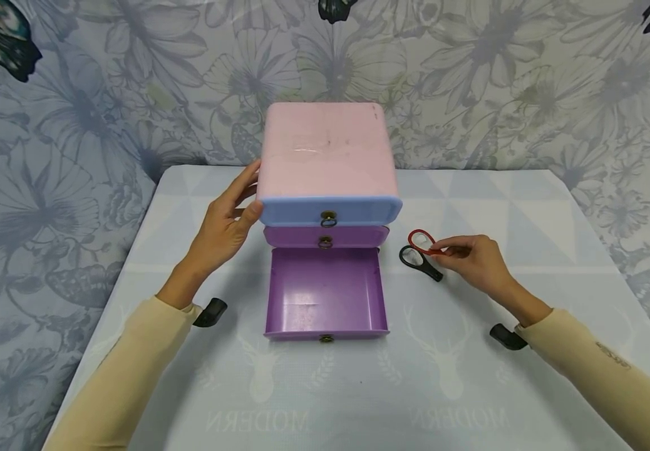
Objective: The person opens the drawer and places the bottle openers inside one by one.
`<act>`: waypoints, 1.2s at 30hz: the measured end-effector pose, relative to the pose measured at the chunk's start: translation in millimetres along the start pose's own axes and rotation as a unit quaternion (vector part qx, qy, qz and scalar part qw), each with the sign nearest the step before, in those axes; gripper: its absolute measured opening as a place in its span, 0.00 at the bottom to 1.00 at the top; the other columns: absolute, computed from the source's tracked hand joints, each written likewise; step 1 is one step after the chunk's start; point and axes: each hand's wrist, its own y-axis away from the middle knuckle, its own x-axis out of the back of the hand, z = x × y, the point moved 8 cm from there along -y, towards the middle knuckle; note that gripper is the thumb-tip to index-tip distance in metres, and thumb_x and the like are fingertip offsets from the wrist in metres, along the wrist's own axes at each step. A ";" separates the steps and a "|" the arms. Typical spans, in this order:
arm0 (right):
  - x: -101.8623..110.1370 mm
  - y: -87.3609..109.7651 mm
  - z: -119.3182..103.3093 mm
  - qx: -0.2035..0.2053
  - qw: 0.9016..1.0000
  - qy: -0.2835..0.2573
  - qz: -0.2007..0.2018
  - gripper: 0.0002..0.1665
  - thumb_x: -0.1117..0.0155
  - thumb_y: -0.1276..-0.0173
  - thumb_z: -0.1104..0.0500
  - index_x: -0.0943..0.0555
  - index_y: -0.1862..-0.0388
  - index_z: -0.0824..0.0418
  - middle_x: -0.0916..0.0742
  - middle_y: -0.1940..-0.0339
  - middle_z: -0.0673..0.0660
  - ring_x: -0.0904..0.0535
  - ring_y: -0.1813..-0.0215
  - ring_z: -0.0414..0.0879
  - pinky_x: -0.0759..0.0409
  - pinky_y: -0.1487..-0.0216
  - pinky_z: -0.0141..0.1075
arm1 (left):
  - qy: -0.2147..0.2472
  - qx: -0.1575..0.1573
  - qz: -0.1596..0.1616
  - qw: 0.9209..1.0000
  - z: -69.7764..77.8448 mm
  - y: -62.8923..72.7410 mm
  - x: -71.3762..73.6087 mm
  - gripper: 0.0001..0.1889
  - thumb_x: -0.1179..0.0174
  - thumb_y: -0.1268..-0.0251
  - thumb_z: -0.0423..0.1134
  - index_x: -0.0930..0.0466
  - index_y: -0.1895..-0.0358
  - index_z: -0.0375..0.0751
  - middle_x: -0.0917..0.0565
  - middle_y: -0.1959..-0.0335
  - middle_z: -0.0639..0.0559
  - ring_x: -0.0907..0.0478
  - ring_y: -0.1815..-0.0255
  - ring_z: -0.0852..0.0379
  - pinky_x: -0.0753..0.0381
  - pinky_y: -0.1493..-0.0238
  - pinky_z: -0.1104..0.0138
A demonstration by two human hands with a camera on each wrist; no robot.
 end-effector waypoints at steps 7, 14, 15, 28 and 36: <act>-4.7 13.5 -28.2 0.027 0.999 -0.021 -0.022 0.14 0.23 0.39 0.56 0.10 0.54 0.57 0.10 0.61 0.57 0.16 0.65 0.35 0.21 0.64 0.27 | -0.003 -0.001 -0.002 1.000 25.8 4.6 1.8 0.39 0.50 0.25 0.61 0.46 0.20 0.46 0.35 0.23 0.42 0.34 0.25 0.44 0.29 0.33 0.43; -15.8 24.6 -65.1 0.103 0.991 -0.071 -0.045 0.12 0.24 0.40 0.64 0.10 0.56 0.57 0.10 0.59 0.56 0.16 0.63 0.38 0.17 0.58 0.25 | 0.000 0.000 0.000 1.000 25.8 5.1 2.7 0.38 0.49 0.25 0.62 0.45 0.20 0.49 0.35 0.24 0.44 0.33 0.25 0.45 0.29 0.34 0.43; -17.9 25.8 -69.8 0.112 0.990 -0.075 -0.048 0.12 0.24 0.40 0.64 0.10 0.57 0.57 0.10 0.59 0.56 0.17 0.63 0.39 0.17 0.58 0.26 | 0.001 0.001 0.000 1.000 25.3 5.2 2.6 0.38 0.49 0.25 0.62 0.45 0.20 0.49 0.35 0.23 0.44 0.34 0.25 0.45 0.29 0.34 0.43; -47.7 33.6 -107.2 0.179 0.975 -0.099 -0.091 0.11 0.23 0.41 0.65 0.10 0.59 0.55 0.10 0.59 0.50 0.17 0.61 0.39 0.16 0.58 0.30 | 0.006 -0.008 0.002 1.000 -10.1 -2.2 2.0 0.36 0.47 0.29 0.65 0.45 0.21 0.69 0.34 0.24 0.56 0.33 0.26 0.55 0.26 0.36 0.47; -75.5 29.8 -125.9 0.195 0.967 -0.086 -0.136 0.13 0.23 0.42 0.66 0.09 0.59 0.52 0.10 0.57 0.48 0.17 0.55 0.40 0.16 0.59 0.33 | 0.018 -0.006 0.000 1.000 -0.9 -0.9 -1.4 0.38 0.48 0.27 0.63 0.46 0.20 0.57 0.34 0.24 0.46 0.33 0.25 0.50 0.26 0.37 0.45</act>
